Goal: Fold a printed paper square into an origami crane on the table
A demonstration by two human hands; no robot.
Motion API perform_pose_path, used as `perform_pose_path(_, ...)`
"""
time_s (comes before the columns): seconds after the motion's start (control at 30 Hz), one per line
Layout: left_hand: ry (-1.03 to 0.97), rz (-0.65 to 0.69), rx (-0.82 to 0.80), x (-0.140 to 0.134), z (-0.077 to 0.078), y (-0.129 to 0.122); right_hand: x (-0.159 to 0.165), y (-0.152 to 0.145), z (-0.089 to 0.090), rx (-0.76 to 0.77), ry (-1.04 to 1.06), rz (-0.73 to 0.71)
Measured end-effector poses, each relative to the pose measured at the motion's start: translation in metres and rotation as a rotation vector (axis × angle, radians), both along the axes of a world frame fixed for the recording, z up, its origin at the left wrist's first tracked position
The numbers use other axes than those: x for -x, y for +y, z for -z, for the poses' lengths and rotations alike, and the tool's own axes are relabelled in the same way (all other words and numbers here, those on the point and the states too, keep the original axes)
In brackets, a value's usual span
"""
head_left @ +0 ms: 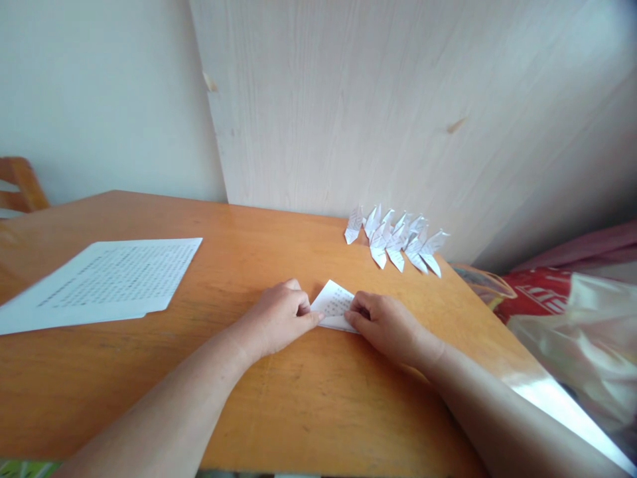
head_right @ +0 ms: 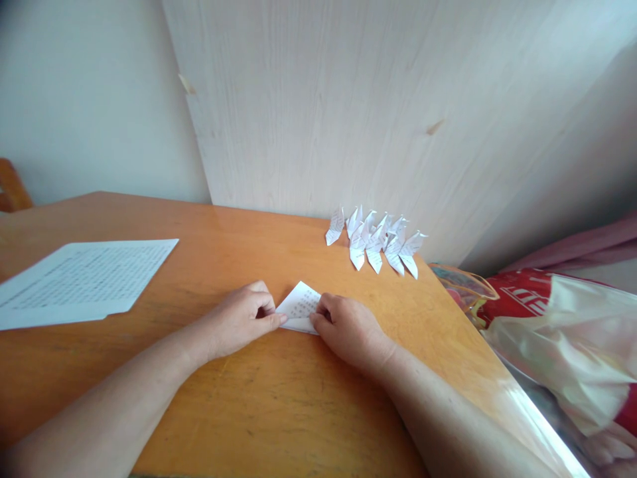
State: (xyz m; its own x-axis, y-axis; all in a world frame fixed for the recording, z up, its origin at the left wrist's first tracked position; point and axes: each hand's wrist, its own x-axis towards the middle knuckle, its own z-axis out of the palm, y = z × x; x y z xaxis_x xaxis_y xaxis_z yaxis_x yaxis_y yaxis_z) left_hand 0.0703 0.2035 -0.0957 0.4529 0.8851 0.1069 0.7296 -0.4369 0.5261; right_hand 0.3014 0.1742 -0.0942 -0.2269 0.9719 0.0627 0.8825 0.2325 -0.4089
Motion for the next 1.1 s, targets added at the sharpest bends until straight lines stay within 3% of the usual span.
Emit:
perform_pose_path(0.53, 0.025, 0.006, -0.035, -0.002, 0.002, -0.001, -0.004, -0.006, -0.009, 0.041, 0.079, 0.026)
perform_pose_path(0.7, 0.026, 0.012, -0.034, -0.002, 0.002, 0.0, -0.007, -0.019, -0.031, -0.032, -0.027, 0.069)
perform_pose_path(0.87, 0.024, 0.016, -0.023, -0.001, 0.003, 0.001, -0.005, -0.038, -0.051, -0.016, -0.145, -0.113)
perform_pose_path(1.1, 0.038, 0.005, -0.037, -0.002, 0.002, -0.001, -0.003, -0.049, -0.051, 0.067, -0.393, -0.172)
